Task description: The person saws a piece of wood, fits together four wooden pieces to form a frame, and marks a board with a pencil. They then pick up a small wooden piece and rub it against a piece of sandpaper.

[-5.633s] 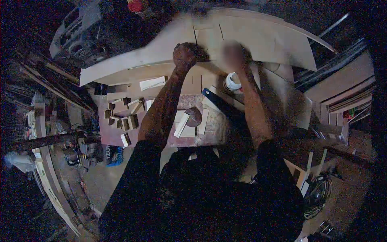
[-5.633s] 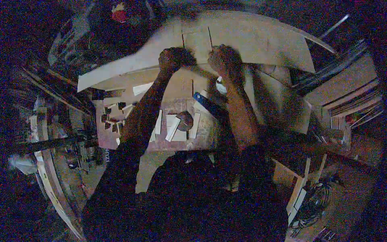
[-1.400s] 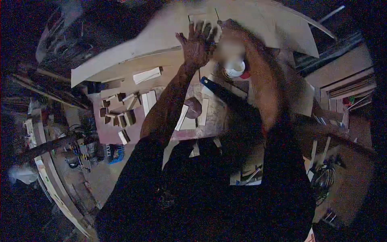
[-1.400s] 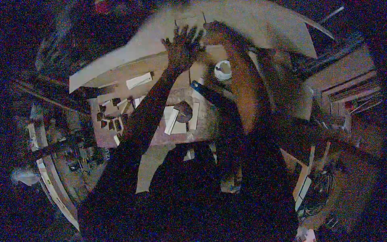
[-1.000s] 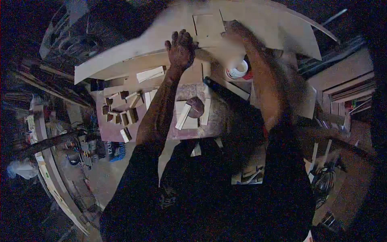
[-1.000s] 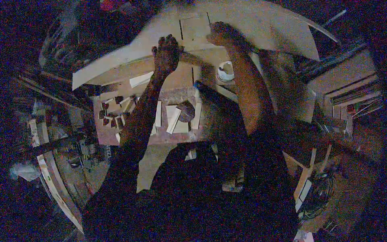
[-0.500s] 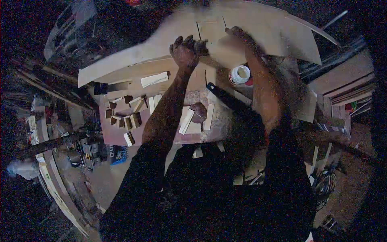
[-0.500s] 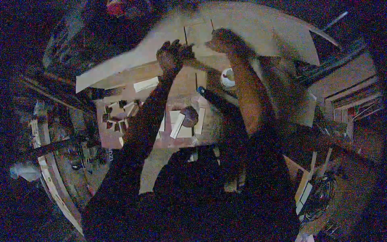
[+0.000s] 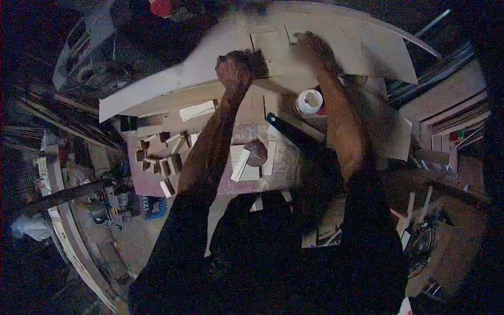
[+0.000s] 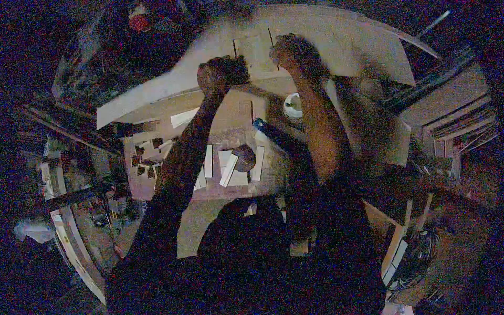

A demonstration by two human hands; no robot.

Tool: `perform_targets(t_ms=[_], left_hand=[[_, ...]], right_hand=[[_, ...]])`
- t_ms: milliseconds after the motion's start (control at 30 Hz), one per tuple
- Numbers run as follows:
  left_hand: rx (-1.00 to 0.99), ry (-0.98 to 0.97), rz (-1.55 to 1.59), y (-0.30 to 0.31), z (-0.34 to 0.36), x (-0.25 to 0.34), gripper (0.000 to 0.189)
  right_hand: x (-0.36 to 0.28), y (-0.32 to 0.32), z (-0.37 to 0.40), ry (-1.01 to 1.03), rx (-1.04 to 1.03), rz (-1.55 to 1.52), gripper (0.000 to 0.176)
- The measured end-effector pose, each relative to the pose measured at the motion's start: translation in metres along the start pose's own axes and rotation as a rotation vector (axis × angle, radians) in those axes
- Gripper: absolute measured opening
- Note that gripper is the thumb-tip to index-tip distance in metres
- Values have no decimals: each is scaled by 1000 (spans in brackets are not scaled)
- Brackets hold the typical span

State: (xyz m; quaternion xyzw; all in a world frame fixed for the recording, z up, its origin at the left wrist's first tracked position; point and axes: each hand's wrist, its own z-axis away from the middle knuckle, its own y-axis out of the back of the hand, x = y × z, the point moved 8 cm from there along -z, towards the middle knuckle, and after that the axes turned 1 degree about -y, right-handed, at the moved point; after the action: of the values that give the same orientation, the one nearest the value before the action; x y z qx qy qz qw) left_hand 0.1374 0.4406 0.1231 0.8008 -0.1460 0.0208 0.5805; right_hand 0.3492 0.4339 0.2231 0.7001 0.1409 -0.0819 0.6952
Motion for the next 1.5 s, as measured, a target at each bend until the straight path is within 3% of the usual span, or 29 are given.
perform_targets(t_ms=[33, 133, 200, 233, 300, 333, 400, 500, 633, 667, 700, 733, 767, 833, 933, 1000, 1033, 1133, 1233, 1333, 1400, 1433, 1467, 1500], left_hand=[[75, -91, -124, -11, -2, -5, 40], [225, -480, 55, 2, -30, 8, 43], [322, -576, -86, 36, -39, 28, 43], [225, -481, -66, 31, -46, 25, 42], [24, -288, -23, 16, -53, 18, 40], [76, -285, -40, 16, -49, 19, 39], [186, -279, -81, 17, -44, 21, 37], [-137, -358, -202, 43, -36, 56, 44], [72, -462, -24, -22, -60, 21, 44], [160, -521, 24, -40, -65, 8, 44], [195, -561, 53, -11, -55, 17, 44], [112, -270, 483, 24, -51, 9, 38], [103, -337, 227, 60, -39, 33, 38], [78, -215, 14, 62, -32, 30, 28], [635, 82, 504, 72, 15, -7, 35], [586, 347, 574, 92, 35, -15, 37], [578, 227, 466, 79, 38, -15, 45], [338, 290, 379, 71, 45, -17, 27], [96, 127, 356, 95, 41, -2, 43], [279, 187, 312, 67, 31, -5, 38], [173, 139, 305, 84, 29, 2, 30], [123, 96, 318, 91, 24, 9, 26], [184, -43, 197, 92, 21, 20, 15], [349, -13, 225, 59, 12, 9, 18]], right_hand=[[-4, 7, 3, 61, 121, 8, 43], [-11, -4, -6, 236, 143, 110, 41], [-11, -6, -12, 126, 65, 99, 40], [-9, -8, -15, 69, 26, 95, 40], [-12, -14, -23, 145, 51, 195, 41], [-20, -14, -21, 182, 55, 240, 41], [-17, -13, -25, 57, -14, 176, 42], [-17, -24, -24, -9, -122, 155, 42], [-1, -24, -31, 25, -152, 107, 37], [1, -23, -40, 197, 78, 81, 35], [14, -38, -46, 244, 120, 90, 34], [18, -39, -49, 253, 131, 125, 34], [13, -36, -51, 195, 50, 192, 34], [17, -45, -41, 54, -160, 387, 34], [14, -39, -44, 138, -81, 521, 34], [7, -48, -49, 289, 75, 588, 28], [6, -54, -49, 356, 153, 620, 25], [-8, -53, -36, 654, 472, 556, 23], [-30, -43, -26, 469, 345, 571, 19], [-11, -68, -44, 439, 107, 731, 20], [-19, -59, -36, 435, 270, 407, 22], [9, -73, -45, 408, 283, 296, 23], [22, -76, -48, 385, 299, 184, 23], [29, -73, -45, 412, 336, 195, 23]])
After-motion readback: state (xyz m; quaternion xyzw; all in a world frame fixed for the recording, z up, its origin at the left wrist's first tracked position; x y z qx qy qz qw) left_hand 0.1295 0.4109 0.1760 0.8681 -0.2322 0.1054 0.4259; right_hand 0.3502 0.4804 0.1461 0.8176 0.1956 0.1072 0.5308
